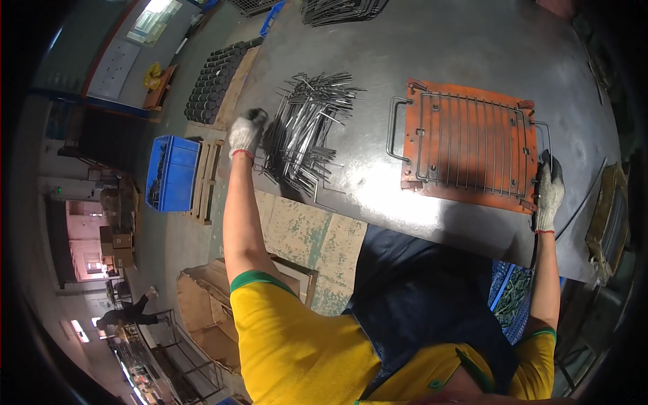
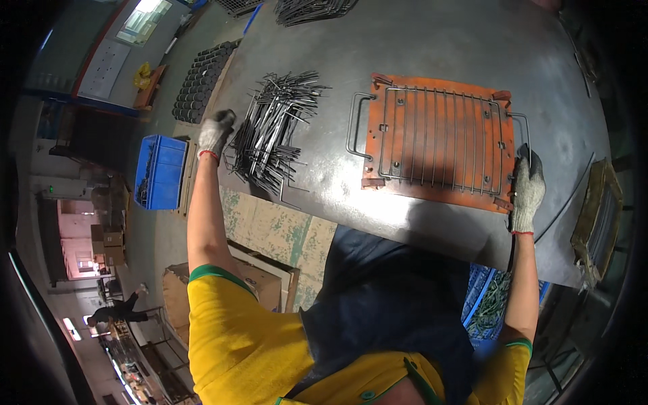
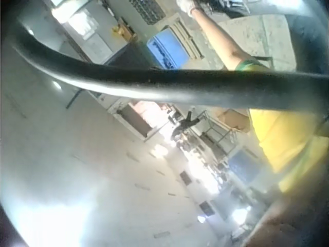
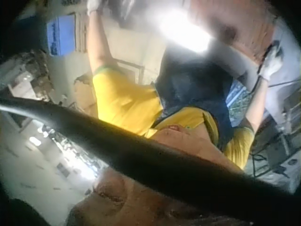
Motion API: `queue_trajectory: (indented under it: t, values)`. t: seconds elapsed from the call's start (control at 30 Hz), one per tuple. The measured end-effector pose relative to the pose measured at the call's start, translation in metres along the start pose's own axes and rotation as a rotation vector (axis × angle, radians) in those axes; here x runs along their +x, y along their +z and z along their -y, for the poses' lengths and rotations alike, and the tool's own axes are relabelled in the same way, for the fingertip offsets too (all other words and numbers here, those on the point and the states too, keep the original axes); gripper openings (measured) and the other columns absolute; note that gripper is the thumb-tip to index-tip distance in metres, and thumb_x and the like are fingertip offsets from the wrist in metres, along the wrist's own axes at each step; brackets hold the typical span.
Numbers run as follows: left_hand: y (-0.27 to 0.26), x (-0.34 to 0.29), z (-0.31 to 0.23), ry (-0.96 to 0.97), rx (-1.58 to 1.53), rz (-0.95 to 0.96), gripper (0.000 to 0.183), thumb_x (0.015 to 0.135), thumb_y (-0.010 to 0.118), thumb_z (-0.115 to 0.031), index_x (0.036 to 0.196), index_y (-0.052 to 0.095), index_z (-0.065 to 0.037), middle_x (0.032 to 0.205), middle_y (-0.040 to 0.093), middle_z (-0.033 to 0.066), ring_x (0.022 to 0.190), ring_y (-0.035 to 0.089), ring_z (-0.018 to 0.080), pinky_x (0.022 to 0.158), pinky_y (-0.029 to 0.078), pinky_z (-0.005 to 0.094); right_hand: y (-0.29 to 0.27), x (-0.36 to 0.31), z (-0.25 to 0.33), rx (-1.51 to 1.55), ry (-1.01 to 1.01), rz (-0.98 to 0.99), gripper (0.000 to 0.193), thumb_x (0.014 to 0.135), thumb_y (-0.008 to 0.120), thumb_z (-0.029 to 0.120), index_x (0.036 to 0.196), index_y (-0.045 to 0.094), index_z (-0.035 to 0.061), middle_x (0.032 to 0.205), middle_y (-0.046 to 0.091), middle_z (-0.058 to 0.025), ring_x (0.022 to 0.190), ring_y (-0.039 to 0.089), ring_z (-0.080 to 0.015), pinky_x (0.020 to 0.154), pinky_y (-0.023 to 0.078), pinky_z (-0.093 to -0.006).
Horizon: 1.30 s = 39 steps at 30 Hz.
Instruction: The person inserts metal rods into slots on an orange rectangular frame, then places the assembled unit aside. They repeat this process with multiple frames, handling rods and frames by hand.
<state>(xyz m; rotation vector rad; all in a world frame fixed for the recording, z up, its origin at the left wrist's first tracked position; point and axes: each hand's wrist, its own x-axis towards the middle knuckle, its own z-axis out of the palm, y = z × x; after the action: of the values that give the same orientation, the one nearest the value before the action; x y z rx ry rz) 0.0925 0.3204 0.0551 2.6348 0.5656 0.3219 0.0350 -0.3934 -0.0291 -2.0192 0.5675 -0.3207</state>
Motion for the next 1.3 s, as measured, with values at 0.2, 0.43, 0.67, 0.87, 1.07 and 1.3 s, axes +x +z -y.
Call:
queue_trajectory:
  t: [0.2,0.43,0.67,0.87,1.07,1.3]
  values:
    - [0.018,0.003,-0.02,0.032,0.494,0.191,0.038,0.088,0.065,-0.039,0.101,0.077,-0.006,0.099,0.073,0.0216,0.1,0.07,0.0394,0.088,0.055,0.0453,0.0,0.005,-0.009,0.0,-0.061,-0.039,0.039,0.103,0.057,0.031,0.135,0.06,0.0098,0.073,0.064,-0.0043,0.049,0.054,-0.011,0.041,0.042,-0.0288]
    - [0.012,-0.004,-0.021,-0.023,0.171,0.162,0.036,0.087,0.068,-0.038,0.102,0.077,-0.007,0.098,0.075,0.019,0.097,0.071,0.0367,0.088,0.054,0.0446,0.0,0.002,-0.001,0.036,-0.014,-0.036,0.039,0.103,0.058,0.031,0.135,0.061,0.0082,0.074,0.061,0.0016,0.052,0.051,-0.0065,0.042,0.038,-0.0251]
    - [0.013,-0.003,-0.039,0.097,0.365,0.134,0.032,0.087,0.067,-0.036,0.101,0.076,-0.008,0.098,0.074,0.02,0.098,0.071,0.0357,0.087,0.054,0.0472,-0.002,0.006,-0.009,0.002,-0.087,-0.038,0.041,0.102,0.056,0.034,0.134,0.06,0.008,0.075,0.065,-0.0048,0.054,0.059,-0.0128,0.043,0.045,-0.0304]
    - [0.001,0.0,-0.05,0.178,0.535,-0.266,0.024,0.092,0.063,-0.028,0.106,0.071,-0.01,0.098,0.072,0.0222,0.092,0.072,0.0359,0.08,0.056,0.0493,-0.001,0.0,0.003,-0.039,-0.04,-0.038,0.04,0.102,0.056,0.034,0.133,0.061,0.0094,0.075,0.066,-0.0068,0.049,0.059,-0.0164,0.043,0.047,-0.0318]
    - [-0.044,-0.01,-0.093,-0.007,-0.251,-0.159,0.028,0.102,0.057,-0.032,0.108,0.068,-0.007,0.078,0.069,0.0145,0.056,0.066,0.0245,0.053,0.054,0.0401,-0.003,-0.003,0.012,-0.111,-0.022,-0.028,0.038,0.102,0.055,0.031,0.133,0.061,0.0093,0.076,0.066,-0.0066,0.056,0.061,-0.0165,0.047,0.049,-0.036]
    - [-0.01,-0.128,-0.223,-0.028,-1.189,0.525,0.04,0.104,0.058,-0.038,0.118,0.063,-0.001,0.068,0.05,-0.003,0.052,0.044,0.0038,0.045,0.036,0.0183,-0.039,-0.017,0.069,-0.175,-0.296,-0.077,0.034,0.1,0.058,0.025,0.129,0.06,0.0052,0.11,0.068,-0.0129,0.077,0.07,-0.0191,0.071,0.059,-0.0327]
